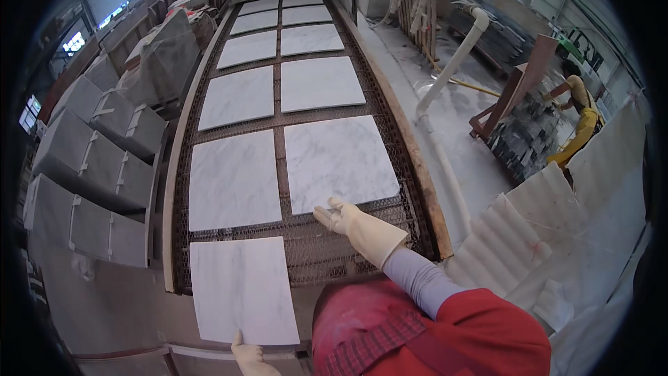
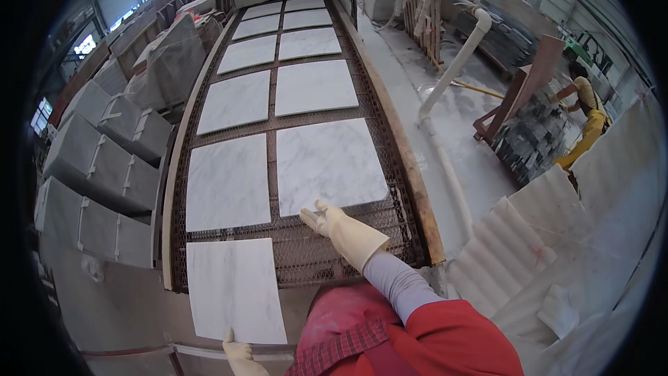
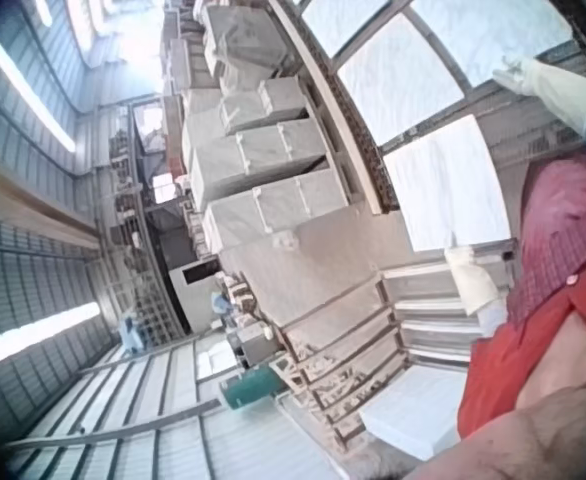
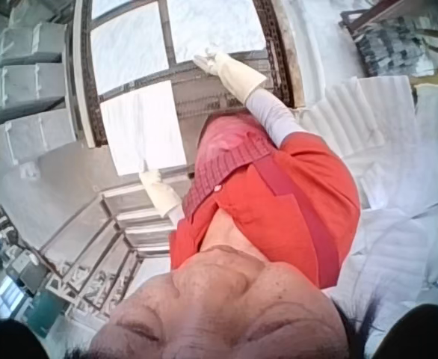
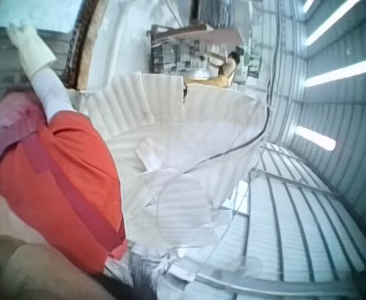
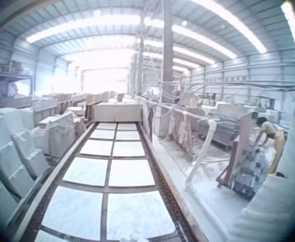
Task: The person repeatedly picks up white square tiles from a stack and places them one by one onto a moving conveyor belt. The tiles are arranged in a grid pattern on the belt as it advances.
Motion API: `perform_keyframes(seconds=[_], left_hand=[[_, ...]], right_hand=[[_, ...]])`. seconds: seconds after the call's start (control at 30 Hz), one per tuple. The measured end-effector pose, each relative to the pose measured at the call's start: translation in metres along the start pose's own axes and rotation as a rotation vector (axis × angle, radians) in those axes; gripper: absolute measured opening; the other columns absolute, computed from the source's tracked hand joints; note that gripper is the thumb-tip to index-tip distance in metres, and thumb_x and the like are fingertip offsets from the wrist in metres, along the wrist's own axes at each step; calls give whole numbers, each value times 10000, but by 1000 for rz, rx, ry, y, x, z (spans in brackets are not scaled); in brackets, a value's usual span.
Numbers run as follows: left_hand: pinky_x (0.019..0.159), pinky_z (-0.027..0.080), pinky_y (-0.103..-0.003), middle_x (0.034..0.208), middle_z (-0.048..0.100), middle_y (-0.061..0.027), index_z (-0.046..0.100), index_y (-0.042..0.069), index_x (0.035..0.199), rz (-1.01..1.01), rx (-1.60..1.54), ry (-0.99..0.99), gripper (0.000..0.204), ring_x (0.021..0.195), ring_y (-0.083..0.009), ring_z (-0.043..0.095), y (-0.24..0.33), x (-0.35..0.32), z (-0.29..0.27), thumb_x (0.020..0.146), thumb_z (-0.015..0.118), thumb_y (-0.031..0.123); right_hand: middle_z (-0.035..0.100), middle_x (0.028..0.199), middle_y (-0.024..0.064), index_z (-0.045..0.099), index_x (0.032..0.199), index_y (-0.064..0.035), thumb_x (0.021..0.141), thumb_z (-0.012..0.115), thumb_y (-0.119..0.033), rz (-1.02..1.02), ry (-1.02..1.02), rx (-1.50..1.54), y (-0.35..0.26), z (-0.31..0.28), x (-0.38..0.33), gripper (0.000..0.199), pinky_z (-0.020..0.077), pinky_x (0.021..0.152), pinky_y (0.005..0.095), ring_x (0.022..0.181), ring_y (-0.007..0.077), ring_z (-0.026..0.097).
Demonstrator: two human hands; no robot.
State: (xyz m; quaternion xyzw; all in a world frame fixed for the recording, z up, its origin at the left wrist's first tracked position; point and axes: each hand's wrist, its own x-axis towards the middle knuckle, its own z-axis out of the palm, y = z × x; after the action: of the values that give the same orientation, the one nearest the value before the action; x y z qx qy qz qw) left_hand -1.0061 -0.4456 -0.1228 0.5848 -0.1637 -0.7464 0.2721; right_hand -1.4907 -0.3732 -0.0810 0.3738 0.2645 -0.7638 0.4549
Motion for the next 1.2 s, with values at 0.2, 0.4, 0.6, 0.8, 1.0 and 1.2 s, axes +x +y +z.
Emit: perform_keyframes(seconds=[0.2,0.4,0.6,0.8,1.0,1.2], left_hand=[[950,446,-500,1233,564,-176,556,-32,1190,-63,-38,75,534,1100,-349,540,12,-24,28,844,606,371],[963,447,-499,1252,550,-180,543,-38,1208,-328,-307,-97,533,1135,-363,519,18,-24,36,837,625,335],[750,442,-411,1158,599,-171,594,-30,1130,-37,44,33,625,939,-298,541,16,-28,40,765,649,474],[928,430,-385,1220,580,-183,568,-56,1188,31,-55,-16,618,1042,-313,558,7,-5,22,813,617,434],[981,418,-394,1202,588,-188,570,-63,1176,148,-11,-59,557,1086,-321,552,6,-10,39,852,583,390],[890,494,-415,1183,589,-187,552,-63,1182,-226,-144,-19,411,1052,-302,573,19,33,-6,920,524,252]], right_hand=[[292,1409,218,381,1221,5,926,533,-60,-19,-74,32,-4,-9,5,339,467,930,623,1157,473,502],[299,1397,222,371,1251,-7,935,520,-62,-49,-63,40,-4,-5,14,354,463,931,633,1152,483,500],[297,1404,224,363,1266,-16,944,499,-70,-27,-36,59,-4,0,5,353,471,923,629,1152,478,504],[348,1402,237,328,1327,-20,981,389,-114,-33,-15,-45,6,14,-14,364,468,940,582,1195,437,492],[347,1429,256,242,1405,16,1002,341,-197,-6,-141,-149,2,-3,5,466,454,980,502,1231,396,475],[376,1420,238,285,1361,38,1008,344,-245,-36,-112,-216,11,14,-31,456,445,991,480,1261,366,451]])
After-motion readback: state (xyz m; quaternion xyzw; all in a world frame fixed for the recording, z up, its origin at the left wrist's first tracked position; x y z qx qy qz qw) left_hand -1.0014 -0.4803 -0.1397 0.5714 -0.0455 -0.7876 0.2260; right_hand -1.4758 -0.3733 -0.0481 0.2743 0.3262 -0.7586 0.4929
